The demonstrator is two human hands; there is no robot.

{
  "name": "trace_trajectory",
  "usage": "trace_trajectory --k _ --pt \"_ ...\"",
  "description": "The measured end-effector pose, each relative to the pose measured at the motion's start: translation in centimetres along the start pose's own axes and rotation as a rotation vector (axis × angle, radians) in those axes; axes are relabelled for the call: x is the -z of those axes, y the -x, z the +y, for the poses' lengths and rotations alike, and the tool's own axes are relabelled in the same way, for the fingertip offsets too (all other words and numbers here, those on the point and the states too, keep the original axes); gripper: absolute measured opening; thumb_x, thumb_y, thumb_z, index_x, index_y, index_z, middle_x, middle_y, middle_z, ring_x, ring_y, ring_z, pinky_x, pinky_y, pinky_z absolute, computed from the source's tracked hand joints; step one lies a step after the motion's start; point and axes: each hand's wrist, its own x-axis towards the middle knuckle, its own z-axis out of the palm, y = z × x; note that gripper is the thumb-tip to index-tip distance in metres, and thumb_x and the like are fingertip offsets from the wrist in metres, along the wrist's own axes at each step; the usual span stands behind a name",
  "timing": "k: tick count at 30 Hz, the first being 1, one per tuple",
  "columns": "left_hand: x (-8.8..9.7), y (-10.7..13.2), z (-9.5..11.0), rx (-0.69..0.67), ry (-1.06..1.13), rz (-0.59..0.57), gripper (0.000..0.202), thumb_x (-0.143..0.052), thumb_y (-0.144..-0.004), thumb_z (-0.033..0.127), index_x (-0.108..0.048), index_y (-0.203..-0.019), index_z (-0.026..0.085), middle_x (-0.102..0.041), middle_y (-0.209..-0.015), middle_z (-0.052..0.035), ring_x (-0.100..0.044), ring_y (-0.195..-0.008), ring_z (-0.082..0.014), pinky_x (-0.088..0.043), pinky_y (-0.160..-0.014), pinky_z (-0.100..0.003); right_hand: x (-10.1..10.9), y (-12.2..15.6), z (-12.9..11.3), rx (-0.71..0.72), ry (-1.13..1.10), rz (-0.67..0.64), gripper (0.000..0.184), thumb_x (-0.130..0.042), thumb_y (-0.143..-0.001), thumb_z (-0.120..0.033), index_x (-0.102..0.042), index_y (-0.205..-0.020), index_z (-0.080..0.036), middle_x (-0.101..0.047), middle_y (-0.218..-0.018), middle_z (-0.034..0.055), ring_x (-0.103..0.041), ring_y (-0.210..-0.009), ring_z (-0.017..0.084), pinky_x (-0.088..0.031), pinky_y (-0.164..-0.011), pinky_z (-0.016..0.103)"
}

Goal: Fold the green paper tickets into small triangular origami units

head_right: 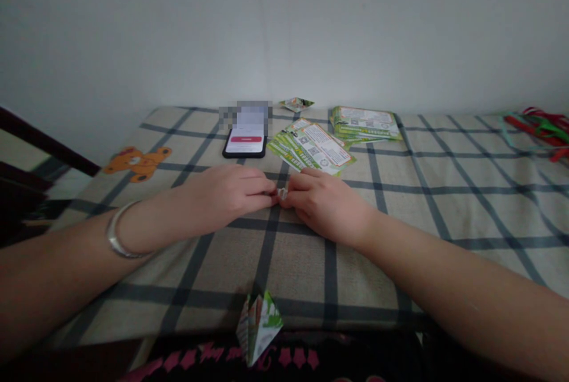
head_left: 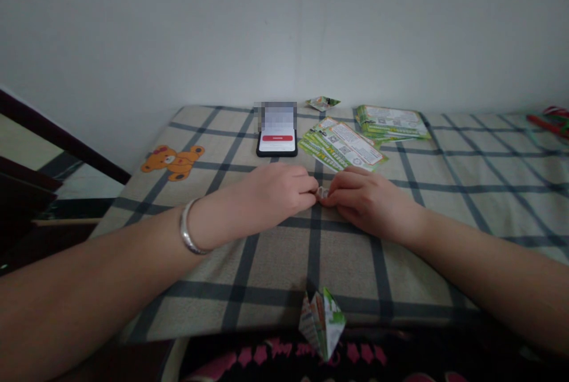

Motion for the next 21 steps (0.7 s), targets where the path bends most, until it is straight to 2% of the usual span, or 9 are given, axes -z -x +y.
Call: trace_trajectory --k 6,17,21 --pt "1.2 0.6 0.3 0.058 0.011 -0.083 0.022 -0.05 -0.093 0.015 -0.066 -0.107 0.019 -0.068 -0.103 -0.0057 -0.061 -0.092 -0.0195 -0.046 -0.073 -0.032 0.0 0.4 0.0 -0.033 0.009 0.024 0.023 -0.052 -0.088 -0.012 -0.072 -0.096 -0.021 -0.067 -0.09 0.0059 -0.06 -0.083 0.017 -0.047 -0.073 0.029" --pt "2.1 0.6 1.0 0.178 0.059 -0.201 0.025 -0.048 -0.09 0.011 -0.067 -0.105 0.016 -0.068 -0.103 -0.0083 -0.063 -0.097 -0.0215 -0.051 -0.08 -0.034 1.0 1.1 -0.8 -0.087 0.049 -0.037 0.021 -0.051 -0.091 -0.014 -0.072 -0.09 -0.018 -0.067 -0.083 0.0056 -0.06 -0.079 0.017 -0.047 -0.072 0.03" --pt "2.0 0.7 1.1 0.262 0.133 -0.142 0.022 -0.05 -0.088 0.01 -0.068 -0.098 0.018 -0.069 -0.098 -0.0053 -0.064 -0.094 -0.0173 -0.049 -0.084 -0.031 1.2 1.3 -0.9 -0.116 0.08 -0.038 0.023 -0.05 -0.091 -0.015 -0.072 -0.087 -0.018 -0.066 -0.079 0.0055 -0.059 -0.076 0.017 -0.046 -0.067 0.029"
